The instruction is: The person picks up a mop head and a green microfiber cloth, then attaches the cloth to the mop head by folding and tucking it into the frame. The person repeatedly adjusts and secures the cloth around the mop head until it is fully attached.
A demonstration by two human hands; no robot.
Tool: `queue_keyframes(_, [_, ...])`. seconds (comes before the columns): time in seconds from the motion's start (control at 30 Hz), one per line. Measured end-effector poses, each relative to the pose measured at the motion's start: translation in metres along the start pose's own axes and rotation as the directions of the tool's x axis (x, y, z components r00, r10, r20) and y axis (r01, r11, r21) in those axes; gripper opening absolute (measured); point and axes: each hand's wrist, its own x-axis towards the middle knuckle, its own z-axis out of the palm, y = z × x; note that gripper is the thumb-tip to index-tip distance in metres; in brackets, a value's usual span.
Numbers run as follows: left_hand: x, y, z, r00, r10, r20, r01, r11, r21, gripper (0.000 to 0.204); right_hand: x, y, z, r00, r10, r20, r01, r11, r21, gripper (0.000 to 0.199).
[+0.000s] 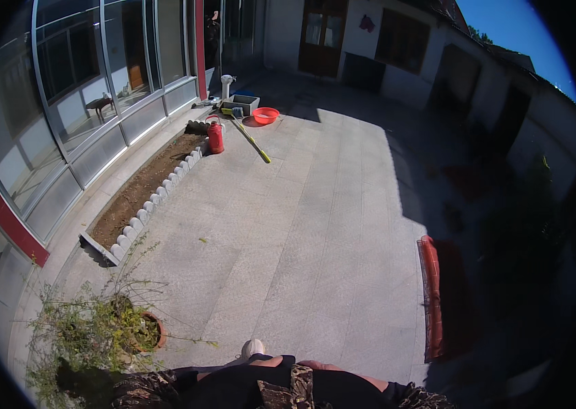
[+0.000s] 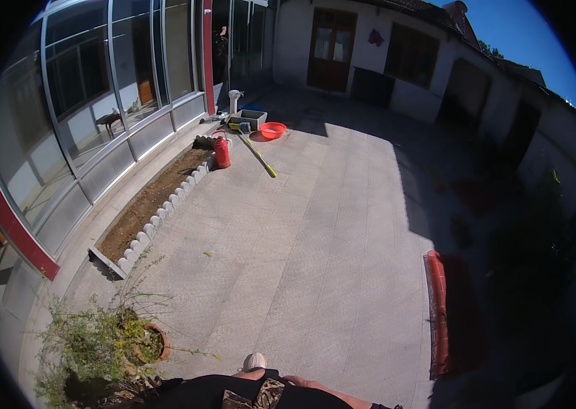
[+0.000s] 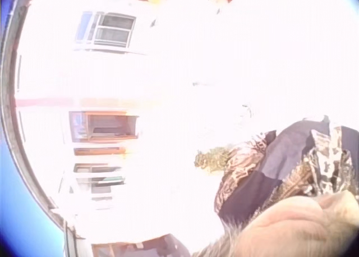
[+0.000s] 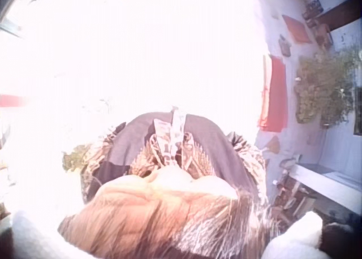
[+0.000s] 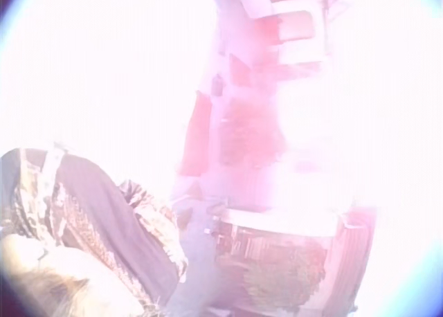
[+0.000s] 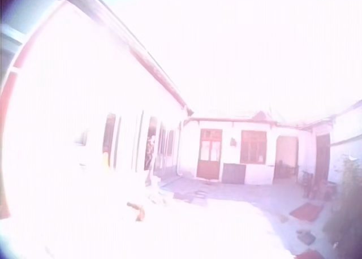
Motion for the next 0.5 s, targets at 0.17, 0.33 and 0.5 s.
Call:
queue_keyframes(0.17, [0.06,0.076,-0.04,0.979,0.001,0.202,-0.031,0.989,0.145,0.037,0.039,-0.067,-0.036,0.998,0.058,-0.04,-0.06,0.997,-0.043,0.039])
queue_keyframes(0.33, [0.125,0.144,-0.063,0.928,-0.023,0.372,-0.072,0.968,0.239,0.037,0.079,-0.112,-0.074,0.993,0.103,-0.05,-0.106,0.993,-0.055,0.037])
queue_keyframes(0.5, [0.189,0.203,-0.086,0.899,-0.035,0.436,-0.087,0.963,0.255,0.037,0.128,-0.143,-0.127,0.992,0.124,-0.013,-0.124,0.99,-0.061,0.035])
